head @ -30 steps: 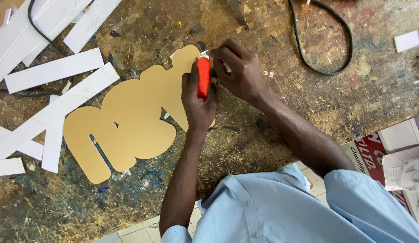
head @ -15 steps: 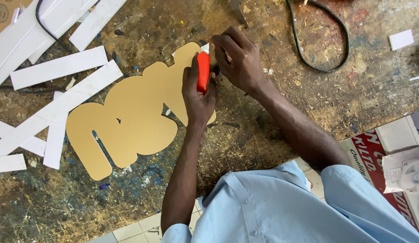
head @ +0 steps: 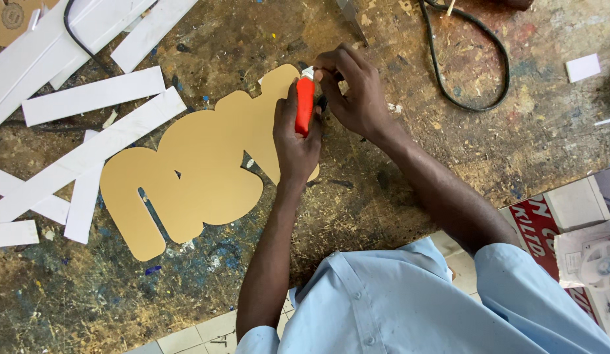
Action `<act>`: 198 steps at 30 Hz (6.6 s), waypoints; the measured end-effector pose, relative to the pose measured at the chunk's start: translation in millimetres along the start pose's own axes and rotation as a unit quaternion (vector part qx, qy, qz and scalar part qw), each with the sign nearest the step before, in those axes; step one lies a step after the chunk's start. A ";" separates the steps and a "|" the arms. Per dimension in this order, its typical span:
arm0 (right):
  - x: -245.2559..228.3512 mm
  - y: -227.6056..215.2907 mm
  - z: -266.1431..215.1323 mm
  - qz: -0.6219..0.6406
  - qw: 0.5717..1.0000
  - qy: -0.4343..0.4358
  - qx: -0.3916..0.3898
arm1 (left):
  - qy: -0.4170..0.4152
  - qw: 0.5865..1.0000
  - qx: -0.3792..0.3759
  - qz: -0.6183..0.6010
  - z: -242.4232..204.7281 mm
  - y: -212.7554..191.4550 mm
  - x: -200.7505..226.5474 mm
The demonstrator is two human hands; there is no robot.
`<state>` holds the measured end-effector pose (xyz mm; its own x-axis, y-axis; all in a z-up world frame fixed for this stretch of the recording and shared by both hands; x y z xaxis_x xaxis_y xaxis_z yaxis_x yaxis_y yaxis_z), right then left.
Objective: The person applies glue to a white plastic letter-shaped object and presses it into place. They then handle a cardboard letter-shaped template, using a utility knife to trim its edges. The person works at a cluttered workbench with various tools and materials visible.
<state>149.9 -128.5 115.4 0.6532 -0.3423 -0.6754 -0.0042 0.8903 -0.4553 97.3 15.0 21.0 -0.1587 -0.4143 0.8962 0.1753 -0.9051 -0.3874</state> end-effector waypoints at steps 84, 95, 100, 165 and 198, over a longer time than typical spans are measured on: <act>130.8 -90.1 -80.4 0.377 0.842 0.350 0.162 | -0.052 0.974 -0.001 -0.221 -6.1 -0.9 0.7; 15.4 31.5 -27.1 -0.156 0.970 -0.019 -0.187 | -0.091 0.878 0.028 -0.470 6.3 -23.5 -34.7; 29.8 31.2 -41.4 -0.132 0.973 -0.014 -0.189 | -0.109 0.864 0.046 -0.490 5.6 -26.9 -47.6; -74.0 68.2 -71.2 0.190 0.981 -0.007 -0.035 | -0.149 0.739 0.230 -0.615 -14.6 -53.3 -67.0; 45.0 108.1 -118.8 0.544 0.737 0.397 -0.060 | -0.049 0.925 0.014 -0.376 -0.6 -6.4 -9.2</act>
<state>88.9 -83.3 -33.1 -0.4340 0.4435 -0.7842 -0.2977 0.7509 0.5895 97.1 24.5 15.1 -0.1572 0.3444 0.9256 0.0769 -0.9301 0.3592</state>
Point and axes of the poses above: each hand's wrist, its own z-axis towards the middle knuckle, its own y-axis out of the palm, x = y × z, the point moved 10 cm from there along z, towards the middle knuckle, and after that the axes turned 1 degree about -x, right-handed, at the moved point
